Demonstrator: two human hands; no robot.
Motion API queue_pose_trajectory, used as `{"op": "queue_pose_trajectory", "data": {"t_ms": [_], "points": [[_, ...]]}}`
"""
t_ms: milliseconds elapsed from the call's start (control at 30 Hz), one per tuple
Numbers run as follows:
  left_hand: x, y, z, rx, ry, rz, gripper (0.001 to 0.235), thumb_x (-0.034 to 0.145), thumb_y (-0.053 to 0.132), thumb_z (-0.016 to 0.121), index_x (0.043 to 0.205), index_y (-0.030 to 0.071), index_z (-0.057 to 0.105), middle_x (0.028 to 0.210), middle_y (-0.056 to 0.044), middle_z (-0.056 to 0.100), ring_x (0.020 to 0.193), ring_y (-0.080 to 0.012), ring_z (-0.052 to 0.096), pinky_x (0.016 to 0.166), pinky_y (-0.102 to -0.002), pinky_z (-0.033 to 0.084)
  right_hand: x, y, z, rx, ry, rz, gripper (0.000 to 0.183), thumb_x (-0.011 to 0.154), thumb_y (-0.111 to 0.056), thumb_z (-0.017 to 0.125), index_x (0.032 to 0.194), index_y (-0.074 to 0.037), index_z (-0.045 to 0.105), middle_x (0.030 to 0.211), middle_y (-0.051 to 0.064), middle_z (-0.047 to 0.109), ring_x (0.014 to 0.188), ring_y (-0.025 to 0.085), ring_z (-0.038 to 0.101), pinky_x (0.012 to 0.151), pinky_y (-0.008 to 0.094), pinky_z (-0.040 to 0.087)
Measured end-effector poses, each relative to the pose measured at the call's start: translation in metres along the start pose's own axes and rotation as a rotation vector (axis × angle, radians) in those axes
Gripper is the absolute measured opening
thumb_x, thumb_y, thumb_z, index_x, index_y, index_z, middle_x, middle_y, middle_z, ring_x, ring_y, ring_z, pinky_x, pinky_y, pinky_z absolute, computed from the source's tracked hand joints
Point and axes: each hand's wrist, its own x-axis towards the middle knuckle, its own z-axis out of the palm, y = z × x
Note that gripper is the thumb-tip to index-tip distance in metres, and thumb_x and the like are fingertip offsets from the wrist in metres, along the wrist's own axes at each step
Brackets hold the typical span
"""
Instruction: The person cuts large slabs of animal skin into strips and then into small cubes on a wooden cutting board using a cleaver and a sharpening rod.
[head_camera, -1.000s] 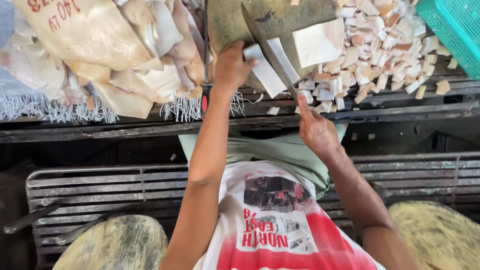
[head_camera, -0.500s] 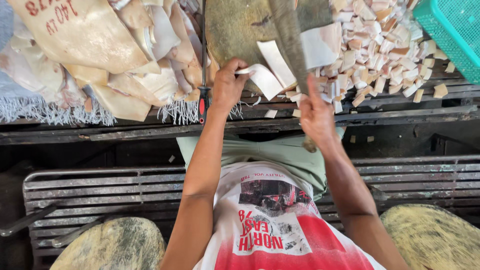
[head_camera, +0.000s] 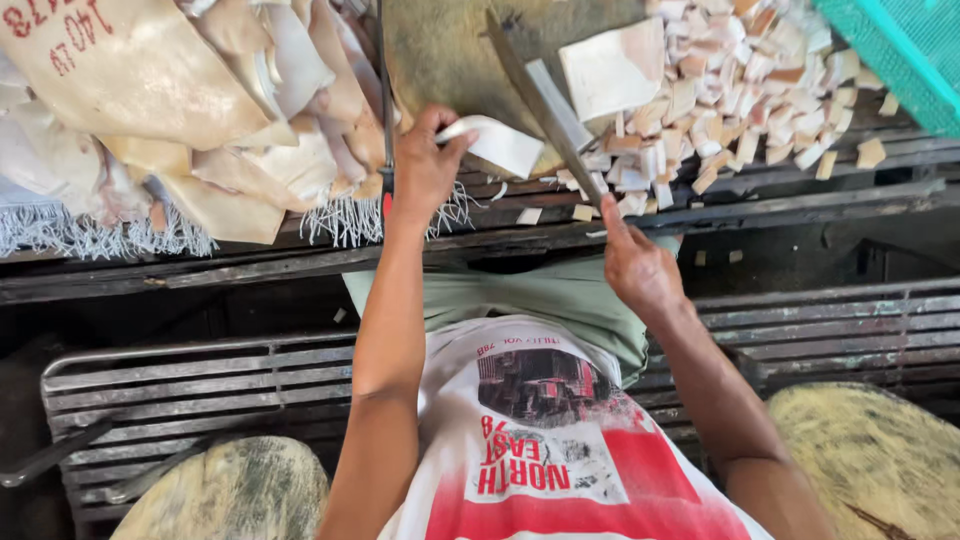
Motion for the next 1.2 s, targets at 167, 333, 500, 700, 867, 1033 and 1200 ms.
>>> {"op": "queue_pose_trajectory", "data": {"t_ms": [167, 333, 500, 700, 867, 1033, 1200], "points": [[-0.013, 0.007, 0.013, -0.425, 0.008, -0.336, 0.036, 0.093, 0.011, 0.069, 0.127, 0.01, 0.056, 0.095, -0.003, 0.071, 0.068, -0.0103, 0.07, 0.057, -0.023, 0.059, 0.004, 0.002, 0.007, 0.05, 0.036, 0.071, 0.065, 0.098, -0.01, 0.056, 0.16, -0.018, 0.036, 0.1, 0.025, 0.072, 0.08, 0.049, 0.067, 0.072, 0.058, 0.054], [-0.042, 0.002, 0.027, -0.479, -0.035, -0.397, 0.03, 0.097, 0.006, 0.063, 0.125, 0.003, 0.054, 0.101, -0.012, 0.071, 0.075, -0.0142, 0.074, 0.06, -0.026, 0.061, 0.013, -0.01, 0.017, 0.263, 0.158, 0.082, 0.065, 0.101, -0.007, 0.056, 0.163, -0.015, 0.035, 0.099, 0.03, 0.07, 0.083, 0.046, 0.069, 0.074, 0.054, 0.056], [-0.071, -0.004, 0.023, -0.515, -0.033, -0.447, 0.024, 0.098, 0.006, 0.061, 0.118, 0.001, 0.048, 0.098, -0.017, 0.074, 0.076, -0.0191, 0.077, 0.06, -0.028, 0.062, 0.008, -0.022, 0.002, 0.286, 0.324, -0.016, 0.065, 0.104, -0.004, 0.057, 0.163, -0.017, 0.034, 0.109, 0.029, 0.072, 0.075, 0.028, 0.075, 0.065, 0.04, 0.061], [-0.075, -0.003, 0.026, -0.45, -0.044, -0.456, 0.026, 0.098, 0.006, 0.062, 0.119, 0.003, 0.047, 0.103, -0.017, 0.072, 0.078, -0.0183, 0.077, 0.061, -0.028, 0.062, -0.013, -0.019, -0.021, 0.347, 0.678, -0.273, 0.067, 0.108, 0.004, 0.054, 0.165, -0.016, 0.025, 0.082, 0.011, 0.07, 0.06, 0.019, 0.066, 0.053, 0.036, 0.054], [-0.079, -0.013, 0.031, -0.48, -0.028, -0.406, 0.028, 0.098, 0.007, 0.062, 0.119, 0.002, 0.046, 0.102, -0.017, 0.071, 0.078, -0.0184, 0.077, 0.059, -0.028, 0.061, -0.003, -0.027, 0.019, 0.021, 0.102, -0.047, 0.076, 0.093, -0.002, 0.057, 0.163, -0.021, 0.034, 0.093, 0.021, 0.072, 0.07, 0.039, 0.069, 0.067, 0.051, 0.06], [-0.066, -0.017, 0.035, -0.501, -0.03, -0.42, 0.028, 0.099, 0.007, 0.063, 0.118, -0.002, 0.046, 0.101, -0.017, 0.072, 0.081, -0.0185, 0.077, 0.061, -0.028, 0.062, 0.005, -0.013, 0.005, 0.187, 0.182, 0.0, 0.069, 0.099, -0.002, 0.058, 0.163, -0.016, 0.038, 0.116, 0.03, 0.069, 0.079, 0.038, 0.072, 0.069, 0.045, 0.063], [-0.057, -0.016, 0.046, -0.455, -0.08, -0.407, 0.033, 0.098, 0.009, 0.066, 0.122, -0.003, 0.046, 0.101, -0.018, 0.071, 0.079, -0.0175, 0.076, 0.061, -0.027, 0.061, -0.012, -0.008, -0.014, 0.297, 0.58, -0.226, 0.064, 0.107, 0.004, 0.053, 0.165, -0.013, 0.031, 0.101, 0.022, 0.071, 0.073, 0.024, 0.072, 0.067, 0.033, 0.063]]}}
